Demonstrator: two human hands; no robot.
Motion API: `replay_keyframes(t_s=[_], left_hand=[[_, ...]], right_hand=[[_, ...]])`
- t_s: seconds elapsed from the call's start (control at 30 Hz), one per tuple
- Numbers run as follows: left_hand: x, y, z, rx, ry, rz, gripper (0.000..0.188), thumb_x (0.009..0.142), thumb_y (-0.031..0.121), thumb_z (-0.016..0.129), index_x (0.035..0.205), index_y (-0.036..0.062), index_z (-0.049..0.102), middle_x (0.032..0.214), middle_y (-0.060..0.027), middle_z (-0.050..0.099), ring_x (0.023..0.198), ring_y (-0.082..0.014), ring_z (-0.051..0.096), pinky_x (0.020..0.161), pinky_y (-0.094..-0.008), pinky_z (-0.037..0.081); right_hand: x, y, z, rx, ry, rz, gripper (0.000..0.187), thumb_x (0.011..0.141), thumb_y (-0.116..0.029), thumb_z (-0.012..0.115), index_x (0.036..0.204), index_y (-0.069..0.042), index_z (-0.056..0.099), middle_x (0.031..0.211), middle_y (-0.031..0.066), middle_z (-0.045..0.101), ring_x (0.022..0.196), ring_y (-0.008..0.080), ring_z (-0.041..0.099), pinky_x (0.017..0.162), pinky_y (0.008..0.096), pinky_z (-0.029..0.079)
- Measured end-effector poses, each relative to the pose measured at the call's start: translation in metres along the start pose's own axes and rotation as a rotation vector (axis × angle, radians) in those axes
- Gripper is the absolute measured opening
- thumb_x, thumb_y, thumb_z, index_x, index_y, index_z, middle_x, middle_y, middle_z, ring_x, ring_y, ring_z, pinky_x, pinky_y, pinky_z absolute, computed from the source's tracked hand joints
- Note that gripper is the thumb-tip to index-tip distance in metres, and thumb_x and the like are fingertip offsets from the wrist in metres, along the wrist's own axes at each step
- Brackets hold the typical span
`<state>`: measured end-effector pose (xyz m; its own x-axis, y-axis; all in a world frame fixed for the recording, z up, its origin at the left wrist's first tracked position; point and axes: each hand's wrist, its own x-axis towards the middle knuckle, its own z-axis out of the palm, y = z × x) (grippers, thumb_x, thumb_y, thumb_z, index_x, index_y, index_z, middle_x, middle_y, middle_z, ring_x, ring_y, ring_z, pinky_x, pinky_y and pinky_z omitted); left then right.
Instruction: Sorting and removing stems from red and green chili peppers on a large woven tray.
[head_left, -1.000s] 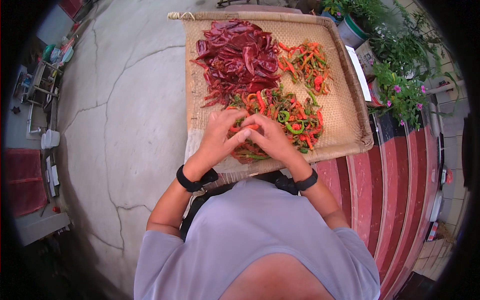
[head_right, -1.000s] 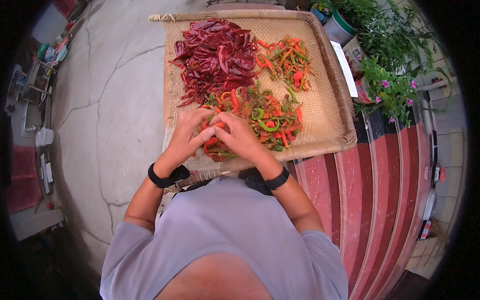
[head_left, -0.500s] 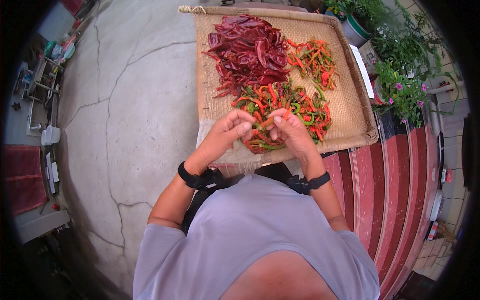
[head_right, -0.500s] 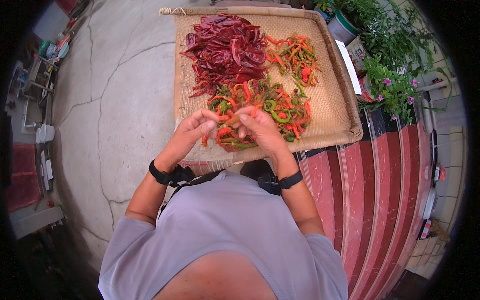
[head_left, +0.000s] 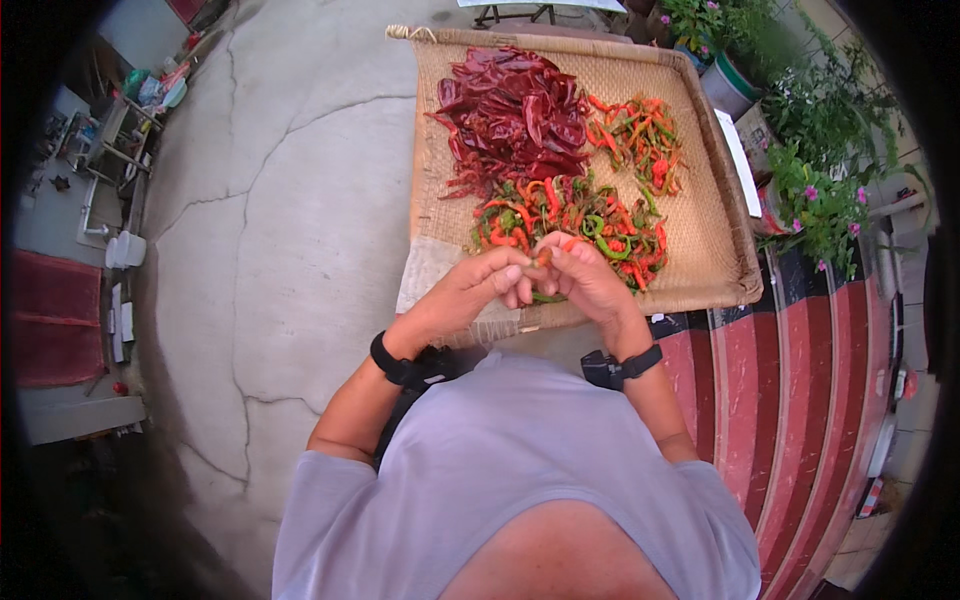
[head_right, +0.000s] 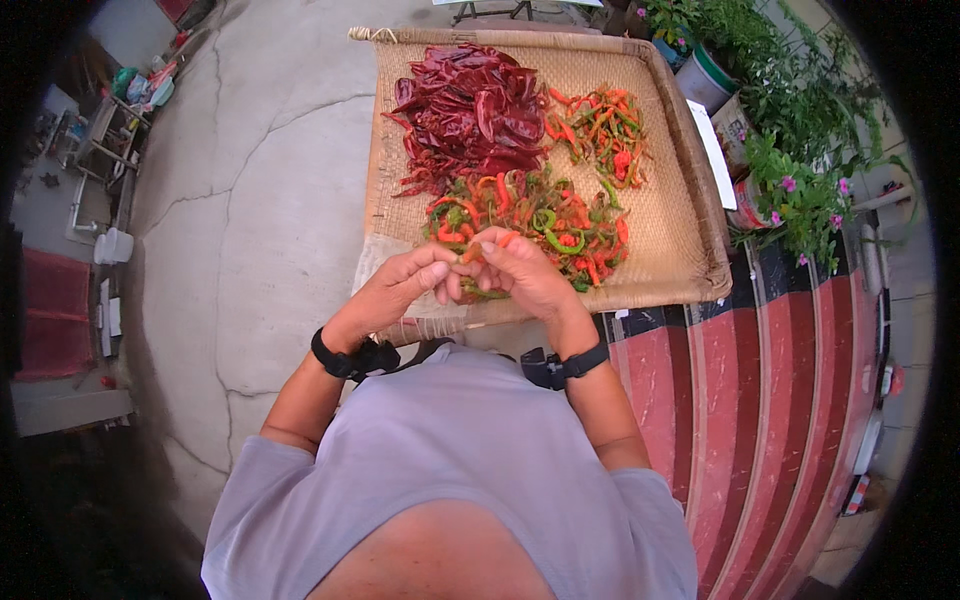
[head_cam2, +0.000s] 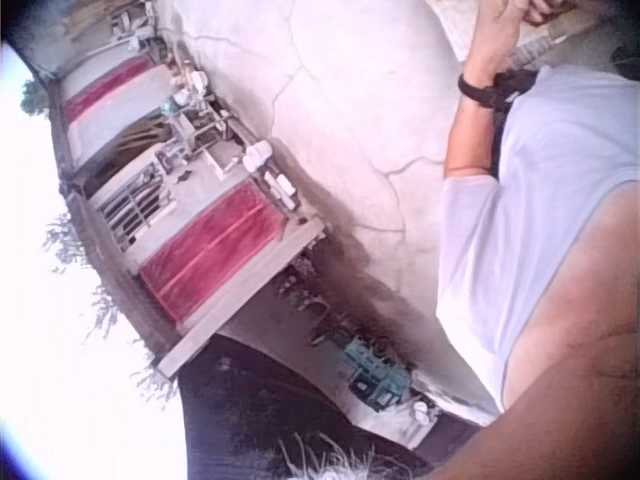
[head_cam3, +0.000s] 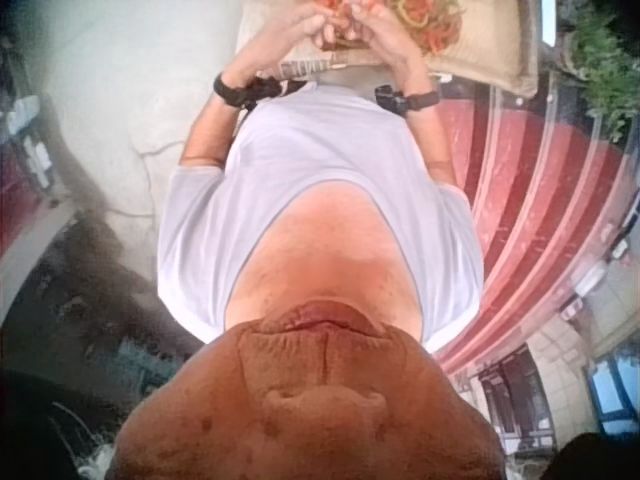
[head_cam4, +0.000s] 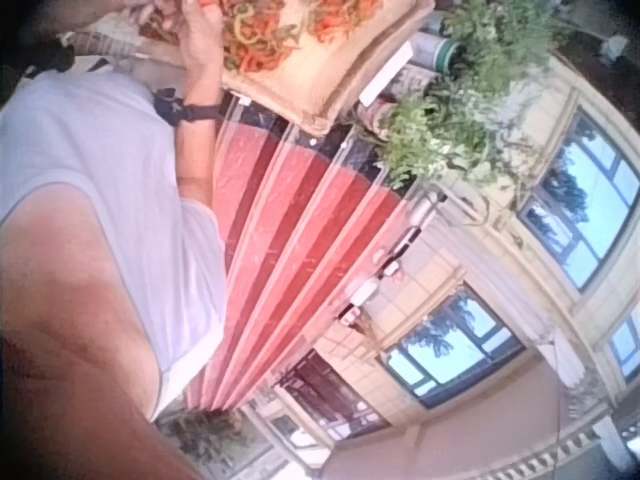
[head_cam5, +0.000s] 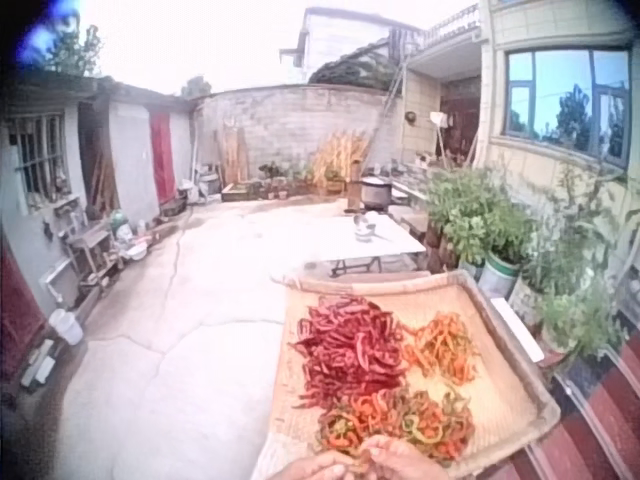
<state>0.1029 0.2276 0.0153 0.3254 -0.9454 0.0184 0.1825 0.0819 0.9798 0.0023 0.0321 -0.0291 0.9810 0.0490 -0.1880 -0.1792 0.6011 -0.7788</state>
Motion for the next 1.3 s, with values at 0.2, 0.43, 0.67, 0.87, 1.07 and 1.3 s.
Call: replay_keyframes(t_s=[0.2,0.43,0.67,0.87,1.07,1.3], left_hand=[[0.002,-0.008,0.005,0.081,0.082,-0.091,0.026,0.099,0.025,0.049,0.104,0.0013,0.059,0.085,-0.0011,0.059,0.08,-0.0094,0.056,0.076,-0.0247,0.046],[0.022,-0.007,-0.006,0.382,0.221,-0.21,0.016,0.095,0.018,0.056,0.099,0.0028,0.059,0.088,-0.0009,0.059,0.08,-0.0096,0.056,0.073,-0.0242,0.047],[0.088,-0.024,-0.018,1.159,0.183,0.343,0.028,0.081,-0.004,0.055,0.108,0.0039,0.06,0.112,-0.0111,0.06,0.091,-0.0279,0.057,0.085,-0.035,0.043],[0.124,-0.059,-0.042,1.39,0.017,0.247,0.033,0.078,-0.001,0.057,0.11,0.0068,0.061,0.112,-0.0131,0.059,0.1,-0.0306,0.055,0.088,-0.0395,0.041],[0.12,-0.033,-0.039,1.255,0.252,0.268,0.012,0.079,0.007,0.062,0.089,0.0015,0.059,0.088,-0.0155,0.052,0.087,-0.0345,0.053,0.074,-0.0427,0.045],[0.099,-0.015,-0.01,0.678,0.392,0.22,0.011,0.09,0.009,0.059,0.092,-0.0001,0.064,0.082,-0.0063,0.051,0.075,-0.0147,0.054,0.064,-0.0286,0.046]], right_hand=[[-0.02,-0.028,-0.02,0.018,0.067,-0.041,0.016,0.093,-0.022,0.06,0.103,-0.01,0.058,0.082,0.0013,0.064,0.064,0.0082,0.056,0.06,0.0221,0.046],[-0.033,-0.093,-0.109,0.06,0.319,-0.237,0.017,0.094,-0.022,0.057,0.098,-0.007,0.059,0.087,0.0023,0.066,0.071,0.0102,0.063,0.065,0.0257,0.054],[-0.036,-0.092,-0.11,0.431,0.293,-0.407,0.022,0.094,-0.021,0.055,0.106,-0.003,0.06,0.094,0.0073,0.068,0.073,0.0137,0.065,0.063,0.0285,0.056],[-0.029,-0.04,-0.051,0.059,0.394,-0.145,0.025,0.094,-0.018,0.056,0.116,-0.006,0.055,0.096,0.0031,0.066,0.075,0.0088,0.063,0.064,0.0215,0.052],[-0.034,-0.036,-0.047,-0.125,0.477,-0.101,0.024,0.094,-0.02,0.057,0.114,-0.007,0.055,0.097,0.0005,0.064,0.075,0.0056,0.059,0.064,0.0186,0.047],[-0.001,-0.047,-0.012,-0.511,0.386,-0.138,0.039,0.091,-0.025,0.061,0.123,-0.003,0.052,0.1,0.0023,0.062,0.076,0.0056,0.055,0.058,0.02,0.044]])
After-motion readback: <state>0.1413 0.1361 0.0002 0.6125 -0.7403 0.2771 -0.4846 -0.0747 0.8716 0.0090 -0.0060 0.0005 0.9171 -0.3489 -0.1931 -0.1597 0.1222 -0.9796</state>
